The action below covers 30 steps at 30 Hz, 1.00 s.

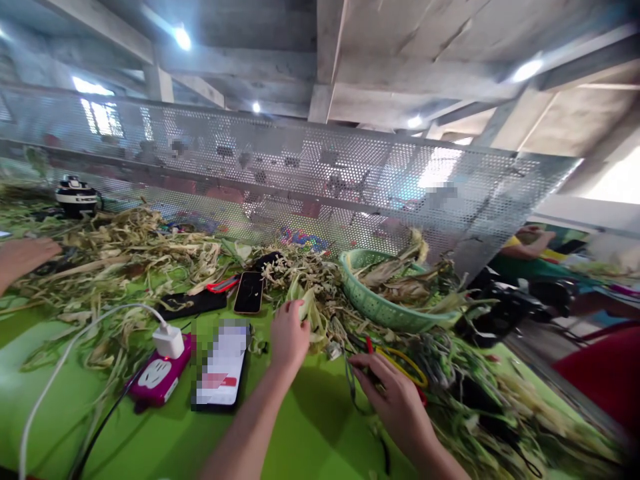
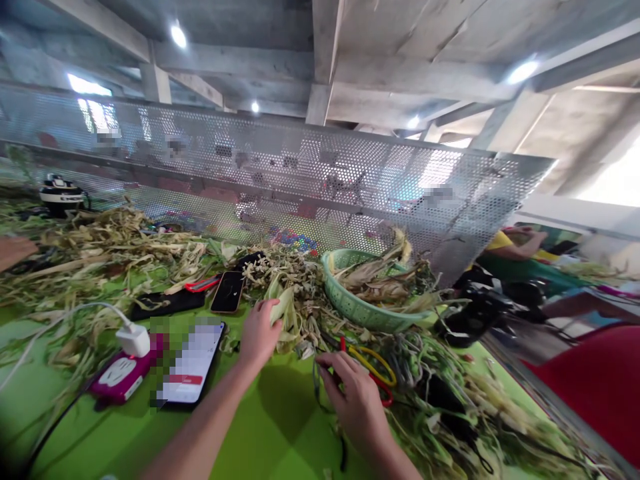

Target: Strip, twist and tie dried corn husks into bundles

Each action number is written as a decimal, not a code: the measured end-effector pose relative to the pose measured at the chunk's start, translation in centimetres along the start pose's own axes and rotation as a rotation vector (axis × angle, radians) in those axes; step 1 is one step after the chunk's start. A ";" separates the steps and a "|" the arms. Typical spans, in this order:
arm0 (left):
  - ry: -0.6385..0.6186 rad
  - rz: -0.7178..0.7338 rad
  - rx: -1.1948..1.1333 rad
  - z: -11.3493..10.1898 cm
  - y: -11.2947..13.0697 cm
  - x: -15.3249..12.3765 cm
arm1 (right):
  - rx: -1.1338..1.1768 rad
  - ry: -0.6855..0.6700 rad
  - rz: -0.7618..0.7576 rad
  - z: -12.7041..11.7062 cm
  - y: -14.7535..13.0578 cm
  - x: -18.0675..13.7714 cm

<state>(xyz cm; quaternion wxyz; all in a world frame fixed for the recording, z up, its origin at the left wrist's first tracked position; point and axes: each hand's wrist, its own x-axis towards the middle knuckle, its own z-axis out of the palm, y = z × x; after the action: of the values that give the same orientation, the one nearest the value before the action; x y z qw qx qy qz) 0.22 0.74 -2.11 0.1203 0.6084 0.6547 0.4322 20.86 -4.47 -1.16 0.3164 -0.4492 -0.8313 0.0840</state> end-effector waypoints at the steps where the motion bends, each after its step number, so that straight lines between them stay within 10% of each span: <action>1: -0.001 -0.008 0.002 0.0 0.0 0.0 | 0.005 -0.002 0.001 0.0 0.0 0.0; 30: 0.011 -0.001 -0.132 0.1 0.5 0.3 | 0.056 -0.027 -0.001 0.1 -0.7 0.2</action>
<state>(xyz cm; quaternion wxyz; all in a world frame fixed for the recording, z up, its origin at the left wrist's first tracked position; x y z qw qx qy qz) 0.54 1.00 -1.66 0.1567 0.5965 0.6257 0.4776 20.26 -4.68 -0.82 0.3174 -0.4385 -0.8332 0.1130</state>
